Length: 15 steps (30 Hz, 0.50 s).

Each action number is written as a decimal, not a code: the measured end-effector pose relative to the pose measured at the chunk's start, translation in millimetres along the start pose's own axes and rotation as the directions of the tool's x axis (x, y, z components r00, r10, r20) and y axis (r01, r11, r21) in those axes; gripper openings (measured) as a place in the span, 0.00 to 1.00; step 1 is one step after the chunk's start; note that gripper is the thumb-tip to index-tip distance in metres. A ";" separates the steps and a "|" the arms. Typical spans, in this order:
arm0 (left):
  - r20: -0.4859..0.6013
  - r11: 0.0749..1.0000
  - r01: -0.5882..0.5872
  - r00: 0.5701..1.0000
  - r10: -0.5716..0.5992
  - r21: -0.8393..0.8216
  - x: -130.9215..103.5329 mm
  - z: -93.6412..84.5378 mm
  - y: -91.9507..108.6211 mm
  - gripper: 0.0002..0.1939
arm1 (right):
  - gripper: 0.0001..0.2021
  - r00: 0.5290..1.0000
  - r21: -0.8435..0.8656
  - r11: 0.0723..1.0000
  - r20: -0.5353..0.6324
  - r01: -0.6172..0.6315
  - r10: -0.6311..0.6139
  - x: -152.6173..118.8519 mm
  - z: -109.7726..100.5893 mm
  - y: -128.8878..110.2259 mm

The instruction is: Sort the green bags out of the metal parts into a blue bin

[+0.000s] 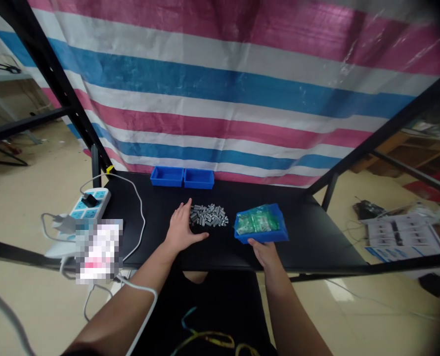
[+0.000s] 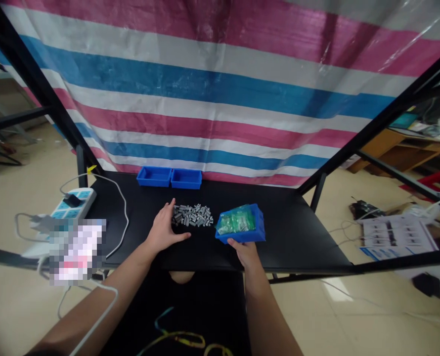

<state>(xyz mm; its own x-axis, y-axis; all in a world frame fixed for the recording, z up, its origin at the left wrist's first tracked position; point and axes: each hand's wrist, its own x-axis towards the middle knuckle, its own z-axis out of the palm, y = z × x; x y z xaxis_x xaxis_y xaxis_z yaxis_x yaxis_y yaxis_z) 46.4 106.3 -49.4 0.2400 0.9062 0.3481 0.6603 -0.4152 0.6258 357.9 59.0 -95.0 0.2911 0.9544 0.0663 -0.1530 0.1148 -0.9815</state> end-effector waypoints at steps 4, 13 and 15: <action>0.029 1.000 -0.025 0.999 0.026 -0.011 2.4 7.2 -7.4 0.67 | 0.36 0.997 -0.098 0.992 0.014 -0.079 0.081 11.4 -13.7 -1.7; 0.062 0.998 -0.043 0.997 0.039 0.051 3.5 14.2 -12.2 0.66 | 0.28 0.972 -0.374 0.926 0.228 0.038 0.052 32.7 -0.8 -34.1; 0.065 0.997 -0.044 0.997 0.040 0.058 2.5 15.4 -11.6 0.66 | 0.31 0.967 -0.375 0.926 0.251 0.051 0.049 35.9 3.0 -34.2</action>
<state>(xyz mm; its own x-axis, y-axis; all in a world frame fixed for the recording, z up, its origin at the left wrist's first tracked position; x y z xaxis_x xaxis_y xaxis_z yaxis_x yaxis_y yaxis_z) 50.3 114.6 -66.5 0.3121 0.8920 0.3269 0.6890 -0.4494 0.5686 370.8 90.2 -58.5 0.0366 0.9975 0.0612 0.2268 0.0514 -0.9726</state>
